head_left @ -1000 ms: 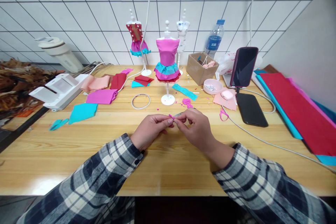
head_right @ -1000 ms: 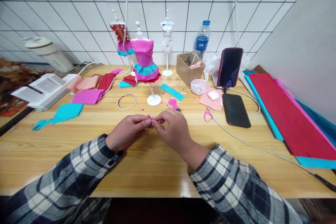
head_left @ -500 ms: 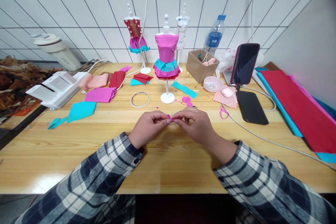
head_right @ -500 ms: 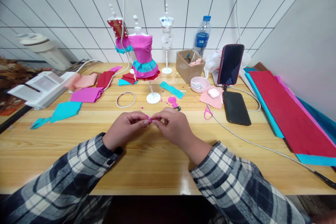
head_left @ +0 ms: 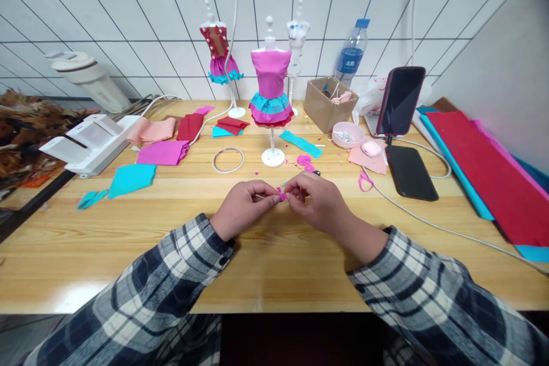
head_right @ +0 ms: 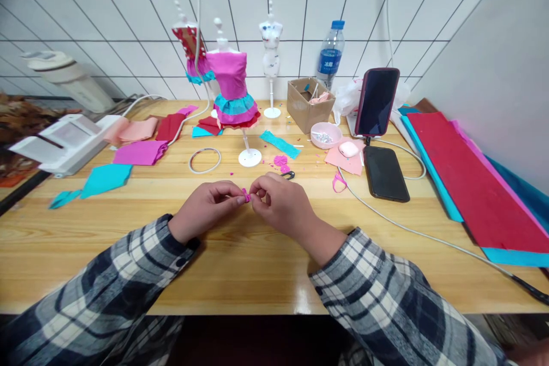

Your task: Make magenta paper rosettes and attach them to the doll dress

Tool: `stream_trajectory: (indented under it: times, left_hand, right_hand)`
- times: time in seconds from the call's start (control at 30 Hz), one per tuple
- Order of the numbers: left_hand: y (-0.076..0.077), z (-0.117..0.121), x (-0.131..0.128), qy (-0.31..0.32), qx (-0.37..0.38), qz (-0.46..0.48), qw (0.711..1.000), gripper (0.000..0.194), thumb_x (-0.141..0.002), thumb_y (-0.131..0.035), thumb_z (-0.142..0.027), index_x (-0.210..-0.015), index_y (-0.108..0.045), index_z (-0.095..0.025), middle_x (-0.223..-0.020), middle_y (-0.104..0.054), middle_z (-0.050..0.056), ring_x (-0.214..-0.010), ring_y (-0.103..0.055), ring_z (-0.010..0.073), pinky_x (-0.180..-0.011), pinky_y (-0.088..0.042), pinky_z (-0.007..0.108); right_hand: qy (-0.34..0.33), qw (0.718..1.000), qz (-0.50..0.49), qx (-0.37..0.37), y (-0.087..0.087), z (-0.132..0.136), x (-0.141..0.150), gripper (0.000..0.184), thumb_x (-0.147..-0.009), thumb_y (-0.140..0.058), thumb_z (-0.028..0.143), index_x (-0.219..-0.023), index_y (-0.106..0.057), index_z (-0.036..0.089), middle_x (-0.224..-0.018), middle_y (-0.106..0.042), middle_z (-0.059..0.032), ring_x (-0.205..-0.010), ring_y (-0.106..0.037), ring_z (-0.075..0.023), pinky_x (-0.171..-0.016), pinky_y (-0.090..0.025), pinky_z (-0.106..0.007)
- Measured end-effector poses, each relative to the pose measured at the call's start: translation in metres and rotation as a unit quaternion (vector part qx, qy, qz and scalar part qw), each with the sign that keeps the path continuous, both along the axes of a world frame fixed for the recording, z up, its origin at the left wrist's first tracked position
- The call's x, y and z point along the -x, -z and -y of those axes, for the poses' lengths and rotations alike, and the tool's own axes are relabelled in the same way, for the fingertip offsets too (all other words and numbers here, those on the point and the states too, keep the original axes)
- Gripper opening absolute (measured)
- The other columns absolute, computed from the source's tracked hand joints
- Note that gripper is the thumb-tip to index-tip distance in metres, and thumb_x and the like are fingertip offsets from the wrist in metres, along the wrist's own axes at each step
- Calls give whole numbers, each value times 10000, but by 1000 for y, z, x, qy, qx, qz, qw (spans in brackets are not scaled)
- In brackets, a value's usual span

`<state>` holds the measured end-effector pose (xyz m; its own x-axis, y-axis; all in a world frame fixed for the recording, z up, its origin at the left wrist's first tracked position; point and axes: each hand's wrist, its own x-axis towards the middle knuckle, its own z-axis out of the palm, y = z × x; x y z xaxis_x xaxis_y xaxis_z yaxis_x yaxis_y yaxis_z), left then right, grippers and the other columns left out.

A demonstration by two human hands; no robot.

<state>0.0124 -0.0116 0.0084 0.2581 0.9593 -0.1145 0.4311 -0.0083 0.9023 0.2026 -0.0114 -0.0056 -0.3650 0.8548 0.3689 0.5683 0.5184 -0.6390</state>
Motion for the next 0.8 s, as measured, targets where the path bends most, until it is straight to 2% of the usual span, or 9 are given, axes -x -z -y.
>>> stream_trajectory:
  times: [0.13, 0.27, 0.37, 0.5, 0.63, 0.7, 0.8]
  left_hand:
    - [2, -2, 2, 1, -20, -8, 1000, 260, -742, -668, -387, -762, -705, -131, -777, -711, 63, -708, -621, 167, -664, -486, 264]
    - [4, -3, 3, 31, -57, -43, 997, 218, -765, -641, -348, -761, -700, -139, -788, -707, 61, -715, -637, 165, -686, -498, 270]
    - [2, -3, 5, 77, -116, -85, 987, 190, -797, -610, -322, -765, -695, -155, -786, -695, 53, -733, -630, 164, -707, -492, 281]
    - [-1, -4, 7, 142, -189, -118, 965, 130, -804, -587, -252, -755, -665, -160, -785, -678, 51, -764, -612, 171, -743, -475, 301]
    - [0, -4, 8, 163, -185, -116, 962, 128, -812, -572, -239, -763, -657, -157, -787, -669, 50, -764, -604, 169, -737, -472, 298]
    - [1, -5, 8, 149, -166, -106, 969, 151, -820, -581, -280, -798, -671, -160, -810, -673, 50, -777, -610, 171, -731, -478, 291]
    - [2, -5, 7, 93, -115, -77, 986, 223, -817, -609, -363, -854, -700, -163, -837, -684, 53, -758, -624, 168, -691, -490, 273]
  right_hand:
    - [-10, 993, -54, 108, 1, -2, 1, 204, -813, -620, 306, -972, -662, 184, -834, -664, -19, -556, -551, -85, -591, -449, -240]
    - [-17, 968, -79, 237, 4, -5, 2, 213, -765, -676, 383, -796, -667, 173, -640, -625, 7, -530, -532, -99, -520, -413, -227]
    - [-41, 951, -81, 296, 5, -9, -1, 202, -757, -678, 371, -777, -674, 169, -609, -614, 12, -532, -517, -100, -508, -388, -222]
    - [-71, 945, -55, 314, 5, -14, -8, 178, -753, -678, 345, -773, -718, 173, -614, -617, 13, -543, -487, -94, -516, -358, -220]
    - [-87, 941, -73, 319, 4, -16, -11, 152, -759, -664, 312, -757, -707, 167, -596, -603, 20, -550, -489, -94, -530, -360, -220]
    - [-89, 939, -85, 322, 4, -15, -10, 153, -755, -665, 315, -751, -698, 166, -581, -588, 27, -541, -483, -92, -527, -356, -219]
    - [-55, 941, -88, 322, 3, -13, -5, 201, -746, -677, 367, -750, -696, 167, -540, -548, 42, -493, -414, -77, -492, -316, -215]
